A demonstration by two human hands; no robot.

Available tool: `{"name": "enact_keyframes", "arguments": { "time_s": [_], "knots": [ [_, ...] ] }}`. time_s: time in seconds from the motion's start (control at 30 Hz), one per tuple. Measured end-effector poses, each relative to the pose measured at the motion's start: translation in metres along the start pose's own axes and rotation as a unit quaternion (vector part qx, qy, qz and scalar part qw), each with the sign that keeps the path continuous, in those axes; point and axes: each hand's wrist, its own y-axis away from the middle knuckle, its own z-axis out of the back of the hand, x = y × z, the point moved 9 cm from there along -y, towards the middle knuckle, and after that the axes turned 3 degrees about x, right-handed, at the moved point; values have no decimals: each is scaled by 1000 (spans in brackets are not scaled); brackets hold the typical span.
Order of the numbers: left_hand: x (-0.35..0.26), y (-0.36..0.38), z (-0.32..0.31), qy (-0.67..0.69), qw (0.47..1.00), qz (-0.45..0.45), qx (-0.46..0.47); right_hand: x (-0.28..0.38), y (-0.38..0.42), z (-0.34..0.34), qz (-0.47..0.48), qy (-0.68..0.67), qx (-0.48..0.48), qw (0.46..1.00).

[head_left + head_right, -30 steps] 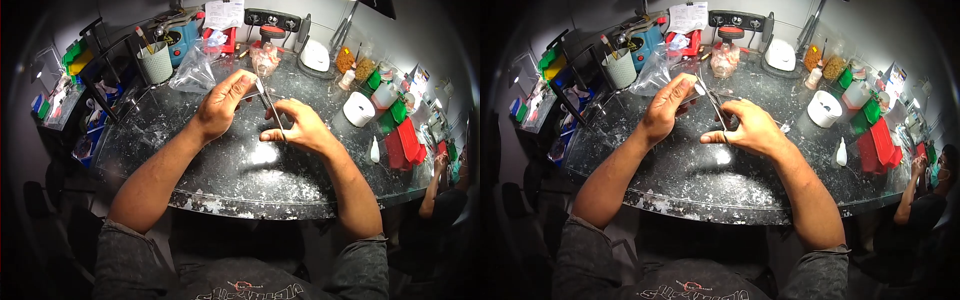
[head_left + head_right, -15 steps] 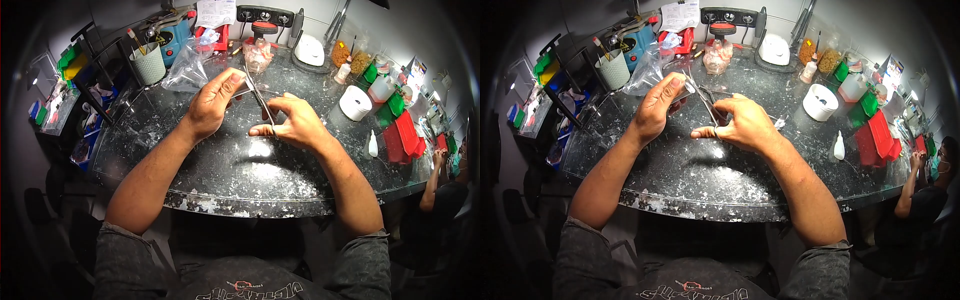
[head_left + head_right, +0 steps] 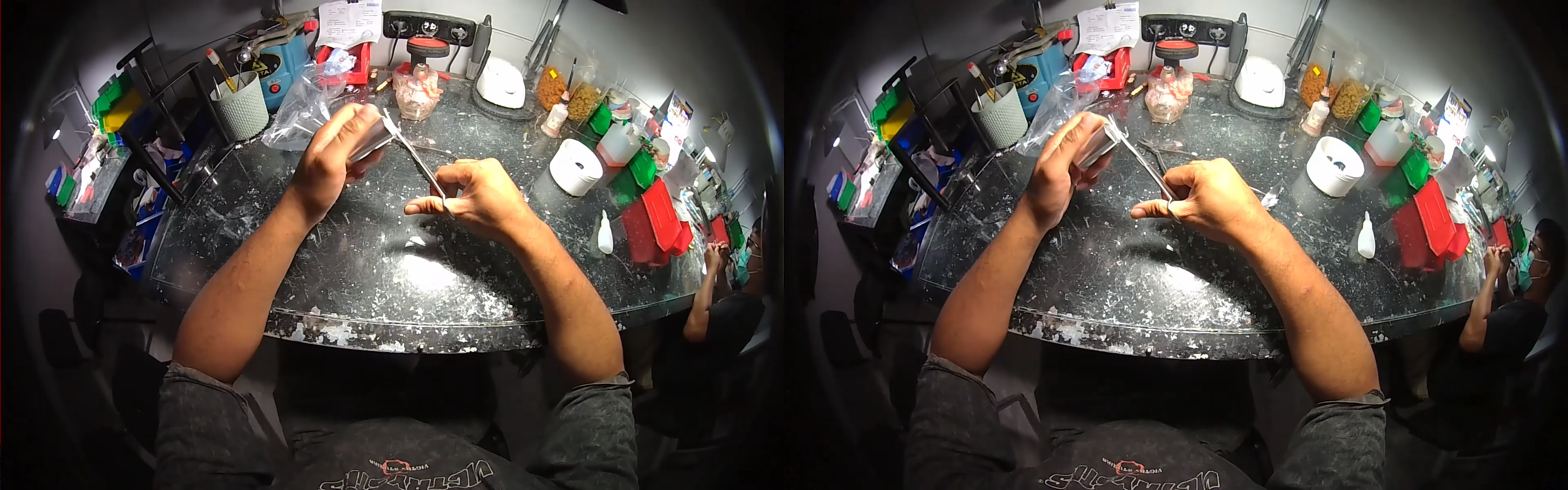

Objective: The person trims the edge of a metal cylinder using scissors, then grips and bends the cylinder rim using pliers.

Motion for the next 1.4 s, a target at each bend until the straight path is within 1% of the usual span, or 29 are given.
{"name": "enact_keyframes", "arguments": {
  "time_s": [0.03,0.07,0.1,0.13,0.17,0.2,0.23,0.33,0.4,0.47,0.5,0.53,0.6,0.63,0.7,0.77,0.9,0.97,1.1,1.2,1.27,1.33,1.4],
  "knots": [
    [-4,-3,0,-30,997,-30,62,2,0,2,0,0,-1,1000],
    [-1,-4,-3,-31,997,-31,63,-2,0,0,-32,-28,15,999],
    [-11,-5,-4,-43,993,-104,40,-7,1,-3,-65,-57,32,996],
    [-23,-3,-4,-55,983,-176,18,-10,1,-5,-65,-57,30,996],
    [-17,-4,-2,-31,992,-116,29,-5,0,-3,-12,-37,-5,999],
    [-16,-5,-1,-31,992,-117,30,2,1,1,40,-17,-40,998],
    [-16,-5,-3,-30,991,-127,35,-5,-2,-8,12,-30,16,999],
    [-17,-2,-7,-29,989,-137,47,-2,1,-7,22,-53,6,998],
    [-17,0,-10,-29,989,-136,52,-3,1,-6,20,-43,13,999],
    [-15,1,-15,-67,987,-129,69,-2,2,-1,29,-23,-14,999],
    [-15,1,-15,-83,987,-125,61,-2,2,-1,28,-23,-14,999],
    [-14,1,-15,-83,987,-125,62,-1,2,-1,25,-7,-10,1000],
    [-15,2,-13,-38,989,-132,48,-2,2,-3,22,10,-6,1000],
    [-16,2,-13,-38,989,-131,49,-1,2,-2,30,21,-21,999],
    [-12,2,-10,-54,992,-100,46,0,2,0,39,34,-35,998],
    [-13,2,-9,-64,992,-104,38,6,2,4,69,45,-56,995],
    [-13,1,-6,-67,992,-107,26,10,4,10,69,38,-83,993],
    [-14,1,-6,-74,991,-109,27,8,3,11,100,16,-106,989],
    [-13,1,-3,-88,991,-97,24,6,1,10,86,9,-90,992],
    [-14,1,-2,-104,988,-111,26,1,0,10,83,7,-88,993],
    [-19,2,-3,-107,988,-108,32,-6,-2,2,38,-34,-30,998],
    [-19,2,-4,-111,988,-103,37,-8,-2,3,35,-44,-25,998],
    [-17,0,-6,-52,991,-109,49,-9,-1,2,30,-55,-20,998]
  ]
}}
